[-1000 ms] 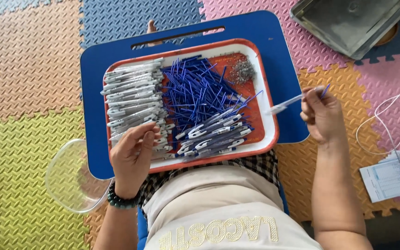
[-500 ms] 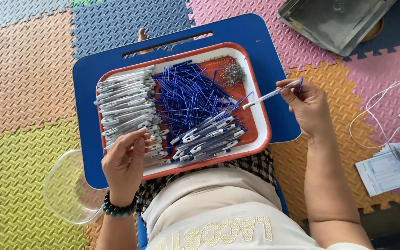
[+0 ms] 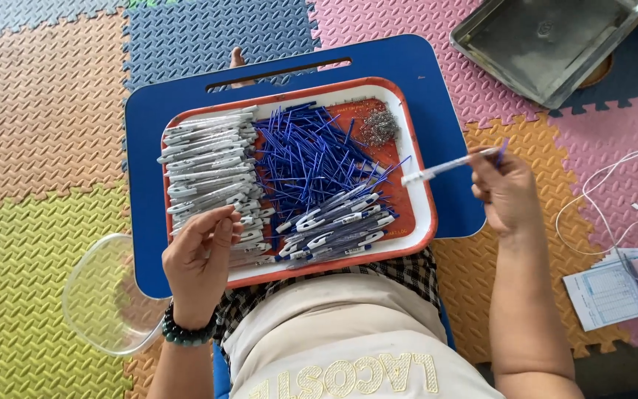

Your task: Assembling ballpoint pens by manually inserting ink refills into plastic pen barrels.

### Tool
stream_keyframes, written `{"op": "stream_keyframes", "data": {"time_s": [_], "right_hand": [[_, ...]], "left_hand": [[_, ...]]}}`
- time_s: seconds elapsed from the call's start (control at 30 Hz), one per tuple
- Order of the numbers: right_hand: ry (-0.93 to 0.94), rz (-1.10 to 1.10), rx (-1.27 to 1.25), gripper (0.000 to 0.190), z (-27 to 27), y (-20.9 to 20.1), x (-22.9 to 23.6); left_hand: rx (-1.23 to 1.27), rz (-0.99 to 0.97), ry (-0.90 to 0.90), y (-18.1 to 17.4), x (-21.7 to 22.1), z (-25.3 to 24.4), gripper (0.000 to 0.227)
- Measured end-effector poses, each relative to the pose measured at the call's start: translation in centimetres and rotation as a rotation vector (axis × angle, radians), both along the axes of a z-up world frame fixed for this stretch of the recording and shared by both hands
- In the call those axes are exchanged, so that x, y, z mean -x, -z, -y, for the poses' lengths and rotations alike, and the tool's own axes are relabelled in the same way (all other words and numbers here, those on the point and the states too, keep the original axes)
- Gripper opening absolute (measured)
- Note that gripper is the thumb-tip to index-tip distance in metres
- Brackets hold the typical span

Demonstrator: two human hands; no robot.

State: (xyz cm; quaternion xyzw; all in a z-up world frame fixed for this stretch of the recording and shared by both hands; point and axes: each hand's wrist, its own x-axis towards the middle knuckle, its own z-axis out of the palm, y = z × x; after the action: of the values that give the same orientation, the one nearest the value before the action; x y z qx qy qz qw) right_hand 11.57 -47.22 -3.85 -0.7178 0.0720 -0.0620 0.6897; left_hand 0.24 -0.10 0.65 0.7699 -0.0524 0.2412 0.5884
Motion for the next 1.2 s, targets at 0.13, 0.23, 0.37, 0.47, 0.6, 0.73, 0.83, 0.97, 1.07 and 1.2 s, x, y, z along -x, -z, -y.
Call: {"op": "stream_keyframes", "data": {"time_s": [0.13,0.23,0.37,0.47,0.6,0.73,0.83,0.97,1.07,1.2], "right_hand": [[-0.063,-0.074,-0.289,0.010,1.8,0.9,-0.5],[-0.030,-0.105,-0.217,0.007,1.4,1.8,-1.2],[-0.130,0.010,-0.240,0.011,0.2,2.3,-2.0],[-0.225,0.048,-0.268,0.022,-4.5,-1.6,-1.4],[-0.345,0.104,-0.291,0.030,-8.8,-1.7,-1.0],[-0.513,0.101,-0.329,0.030,-12.2,-2.8,-0.6],[-0.600,0.070,-0.332,0.031,-13.3,-2.7,-0.5],[-0.633,0.064,-0.269,0.030,-14.5,-5.1,-0.4],[-0.617,0.060,-0.199,0.024,-14.0,-4.5,-0.4],[-0.539,0.129,-0.172,0.019,-12.1,-4.5,-0.9]], "left_hand": [[0.010,-0.047,0.043,-0.8,0.4,0.6,0.020],[-0.005,-0.047,0.047,-0.9,0.0,1.2,0.019],[-0.070,-0.008,0.063,-1.1,-0.9,2.2,0.019],[-0.109,-0.023,0.135,-1.2,-1.7,4.2,0.023],[-0.115,-0.079,0.213,-0.4,-1.2,7.2,0.030],[-0.093,-0.140,0.284,-0.1,-0.8,8.5,0.037],[-0.109,-0.165,0.265,0.1,-0.4,8.3,0.035],[-0.085,-0.211,0.207,1.4,-0.6,7.6,0.031],[-0.026,-0.251,0.215,1.4,-0.7,7.3,0.032],[0.001,-0.251,0.198,0.9,-0.5,7.3,0.032]]}}
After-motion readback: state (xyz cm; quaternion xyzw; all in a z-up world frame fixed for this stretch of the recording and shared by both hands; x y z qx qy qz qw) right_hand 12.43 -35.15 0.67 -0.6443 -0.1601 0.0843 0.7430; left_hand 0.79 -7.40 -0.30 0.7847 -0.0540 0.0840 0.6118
